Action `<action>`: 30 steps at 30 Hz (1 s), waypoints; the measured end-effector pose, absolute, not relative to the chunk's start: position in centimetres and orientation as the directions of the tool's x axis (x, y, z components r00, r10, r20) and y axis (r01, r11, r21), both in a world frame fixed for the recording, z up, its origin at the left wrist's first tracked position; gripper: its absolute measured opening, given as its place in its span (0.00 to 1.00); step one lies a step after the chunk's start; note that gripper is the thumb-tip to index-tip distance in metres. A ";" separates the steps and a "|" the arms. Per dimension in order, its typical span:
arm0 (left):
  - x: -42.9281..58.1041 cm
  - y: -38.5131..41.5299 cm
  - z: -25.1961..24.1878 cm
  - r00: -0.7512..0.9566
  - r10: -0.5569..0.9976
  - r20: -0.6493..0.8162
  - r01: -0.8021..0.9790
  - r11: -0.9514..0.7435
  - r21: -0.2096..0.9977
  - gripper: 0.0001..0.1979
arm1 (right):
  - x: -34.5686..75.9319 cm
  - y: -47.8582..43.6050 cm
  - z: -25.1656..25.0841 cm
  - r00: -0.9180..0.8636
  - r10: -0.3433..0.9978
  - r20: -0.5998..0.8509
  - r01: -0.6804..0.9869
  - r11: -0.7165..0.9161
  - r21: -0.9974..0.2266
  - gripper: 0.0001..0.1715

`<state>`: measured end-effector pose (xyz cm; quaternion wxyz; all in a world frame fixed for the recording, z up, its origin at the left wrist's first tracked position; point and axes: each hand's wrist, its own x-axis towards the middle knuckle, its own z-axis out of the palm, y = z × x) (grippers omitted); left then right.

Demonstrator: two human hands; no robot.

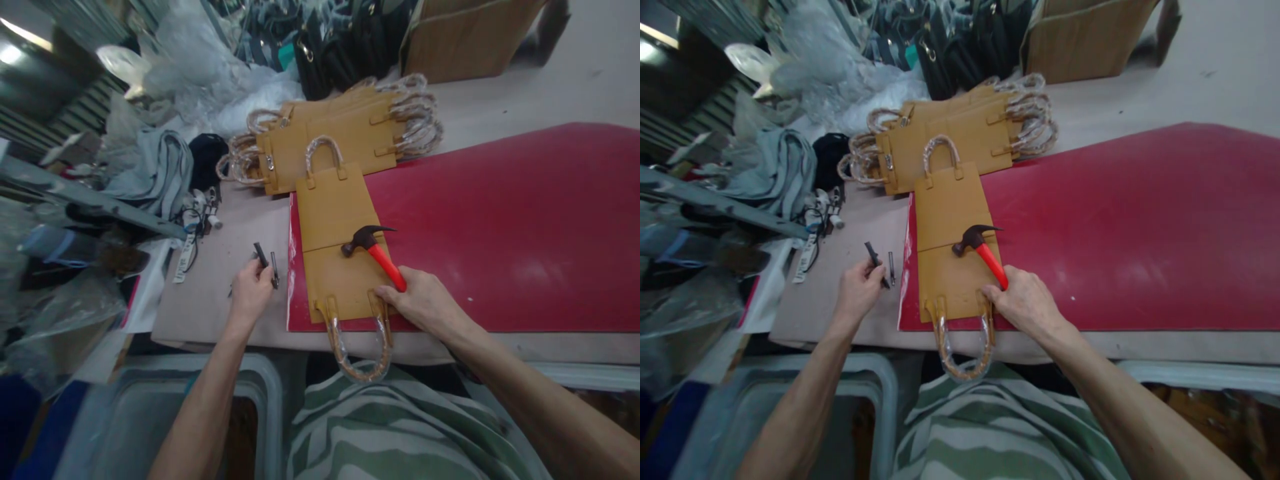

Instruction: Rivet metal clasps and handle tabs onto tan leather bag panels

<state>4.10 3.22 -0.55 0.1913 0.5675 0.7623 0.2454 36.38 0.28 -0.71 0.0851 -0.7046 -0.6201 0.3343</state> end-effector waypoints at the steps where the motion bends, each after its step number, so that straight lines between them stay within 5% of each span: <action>1: 3.2 3.3 -0.6 -0.299 0.953 -0.042 0.855 0.287 0.433 0.11 | 36.4 0.3 -0.8 0.007 0.931 -0.365 0.815 -0.217 -0.537 0.15; 4: 1.9 2.9 -0.9 -0.329 0.937 -0.117 0.940 0.337 0.054 0.14 | 36.6 0.4 -1.1 -0.001 0.935 -0.353 0.818 -0.203 -0.539 0.15; 7: 2.4 2.5 -1.0 -0.309 0.948 -0.075 0.951 0.308 -0.023 0.17 | 36.8 0.5 -1.6 0.000 0.940 -0.342 0.820 -0.195 -0.538 0.16; 24: 3.7 7.5 -0.6 -0.272 0.900 -0.339 0.721 0.424 0.547 0.10 | 36.6 0.7 -1.7 0.013 0.946 -0.324 0.795 -0.206 -0.570 0.15; 28: 6.5 4.1 0.6 -0.094 0.953 -0.289 0.179 0.302 0.936 0.17 | 36.7 0.5 -2.0 0.014 0.956 -0.292 0.779 -0.194 -0.597 0.16; 30: 9.2 2.2 0.5 -0.001 0.970 -0.243 -0.101 0.242 0.965 0.22 | 36.7 0.4 -2.2 0.020 0.955 -0.297 0.774 -0.203 -0.600 0.17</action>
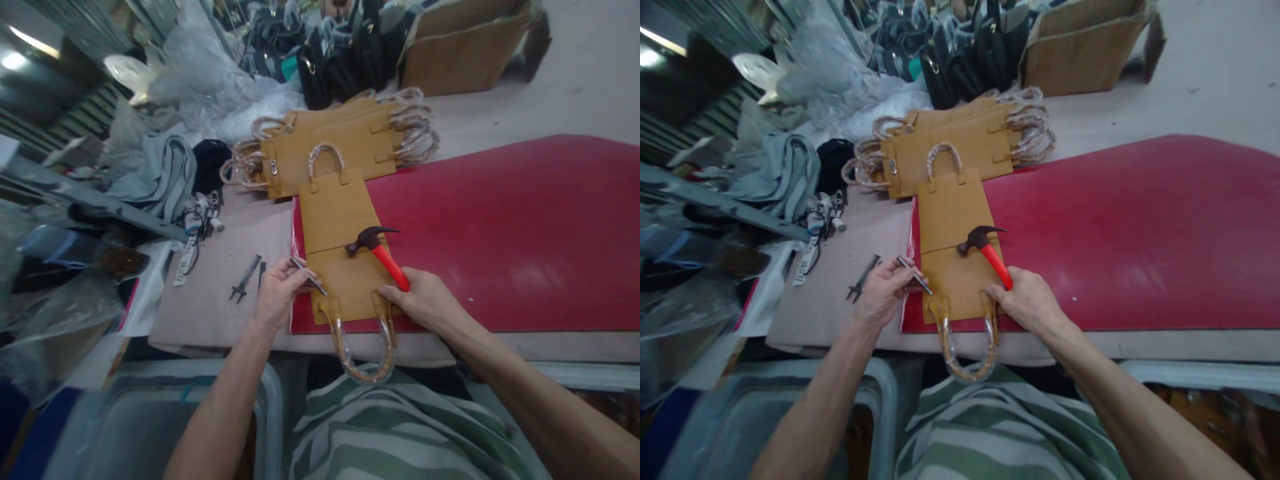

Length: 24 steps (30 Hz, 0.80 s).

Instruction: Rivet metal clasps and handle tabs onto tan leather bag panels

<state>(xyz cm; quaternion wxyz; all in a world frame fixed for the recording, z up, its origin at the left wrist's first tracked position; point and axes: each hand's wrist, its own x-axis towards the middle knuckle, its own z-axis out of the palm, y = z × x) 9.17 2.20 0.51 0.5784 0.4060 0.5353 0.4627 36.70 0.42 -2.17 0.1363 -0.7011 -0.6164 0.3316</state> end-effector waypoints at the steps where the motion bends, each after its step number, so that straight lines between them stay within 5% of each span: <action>1: 10.5 1.4 0.3 0.031 0.974 -0.222 -0.146 0.224 0.963 0.22 | 36.7 0.4 -2.2 0.021 0.952 -0.304 0.772 -0.208 -0.600 0.17; 10: 14.8 -0.9 -3.2 0.060 0.998 0.032 0.016 -0.033 0.999 0.11 | 36.3 0.2 -1.7 0.036 0.946 -0.321 0.785 -0.226 -0.577 0.16; 24: 15.0 -0.9 -3.5 0.096 0.984 0.152 0.138 -0.165 0.977 0.04 | 36.5 0.1 -1.7 0.023 0.949 -0.316 0.767 -0.219 -0.603 0.14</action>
